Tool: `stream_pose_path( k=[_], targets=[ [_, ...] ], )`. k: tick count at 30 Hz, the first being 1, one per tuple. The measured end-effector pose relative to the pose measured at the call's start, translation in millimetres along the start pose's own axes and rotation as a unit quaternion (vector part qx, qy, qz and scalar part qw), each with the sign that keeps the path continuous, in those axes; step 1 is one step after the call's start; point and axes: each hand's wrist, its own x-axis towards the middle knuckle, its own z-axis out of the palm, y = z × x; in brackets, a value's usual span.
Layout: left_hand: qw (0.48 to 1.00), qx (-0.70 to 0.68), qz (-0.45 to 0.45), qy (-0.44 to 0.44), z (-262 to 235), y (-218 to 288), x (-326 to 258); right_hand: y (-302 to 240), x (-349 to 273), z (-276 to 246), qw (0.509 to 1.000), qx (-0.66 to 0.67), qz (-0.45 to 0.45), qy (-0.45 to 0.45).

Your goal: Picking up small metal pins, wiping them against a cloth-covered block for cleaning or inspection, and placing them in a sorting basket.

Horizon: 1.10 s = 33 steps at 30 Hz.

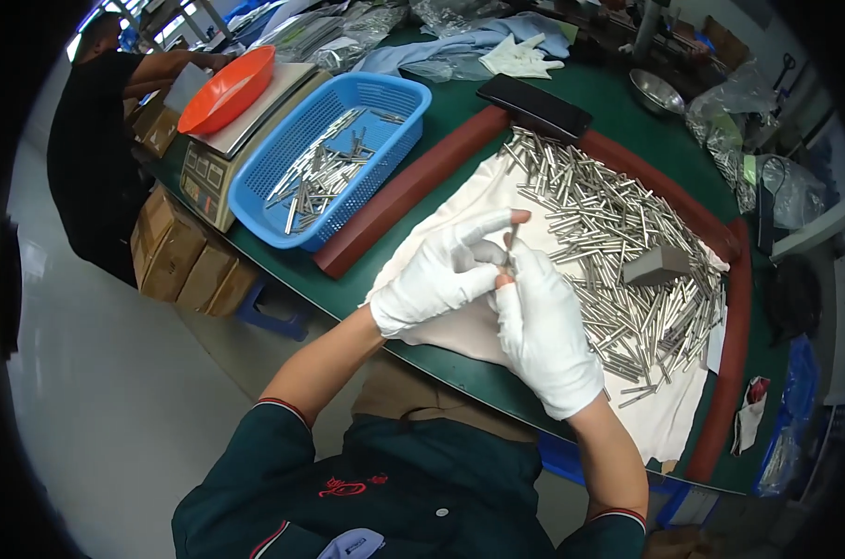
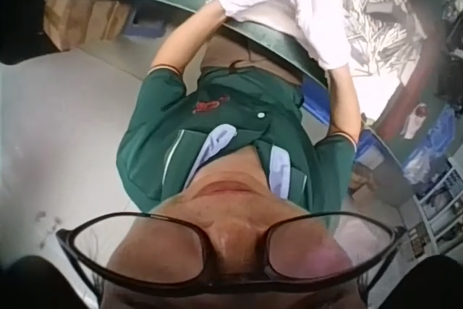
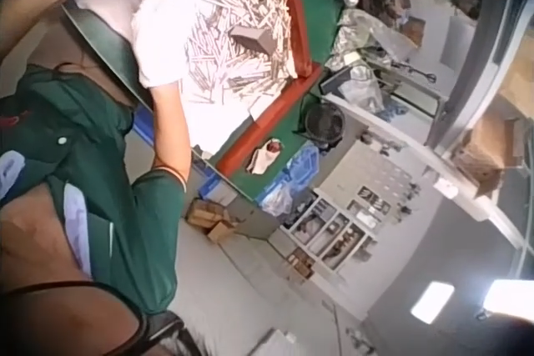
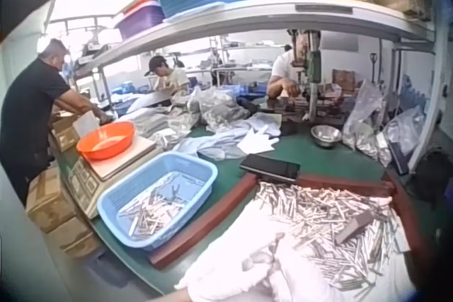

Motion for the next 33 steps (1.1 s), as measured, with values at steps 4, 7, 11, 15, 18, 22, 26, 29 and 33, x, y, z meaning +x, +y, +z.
stream_pose_path(
  k=[4,7,11,15,18,22,26,29,33],
  targets=[
    [0.992,-0.059,-0.029,0.107,-4.5,15.1,-5.8,-4.5,-4.3,-17.6,0.991,-0.125,-0.031,-0.043],
    [0.984,0.015,0.019,0.175,-12.4,45.0,-23.7,2.2,-13.2,-26.7,0.984,-0.154,-0.028,-0.079],
    [0.927,0.254,0.117,0.249,-41.9,63.5,-35.5,0.8,-28.5,-28.9,0.97,-0.203,-0.098,-0.092],
    [0.848,0.453,0.035,0.274,-88.2,79.9,-40.4,5.3,-45.0,-20.5,0.945,-0.284,-0.07,-0.149],
    [0.776,0.564,-0.011,0.282,-118.4,76.2,-39.3,9.8,-49.1,-16.1,0.946,-0.263,-0.055,-0.183],
    [0.691,0.671,-0.13,0.234,-150.6,70.4,-38.3,6.7,-45.1,-7.8,0.988,-0.12,-0.023,-0.09],
    [0.626,0.74,-0.177,0.169,-167.2,59.3,-37.5,9.7,-43.6,-6.4,0.971,-0.212,-0.053,-0.095],
    [0.631,0.724,-0.219,0.175,-173.3,53.8,-37.5,9.8,-50.5,-11.2,0.966,-0.19,-0.085,-0.151],
    [0.604,0.747,-0.12,0.249,-159.7,66.8,-49.3,9.6,-56.1,-26.5,0.986,-0.09,-0.085,-0.114]
  ],
)
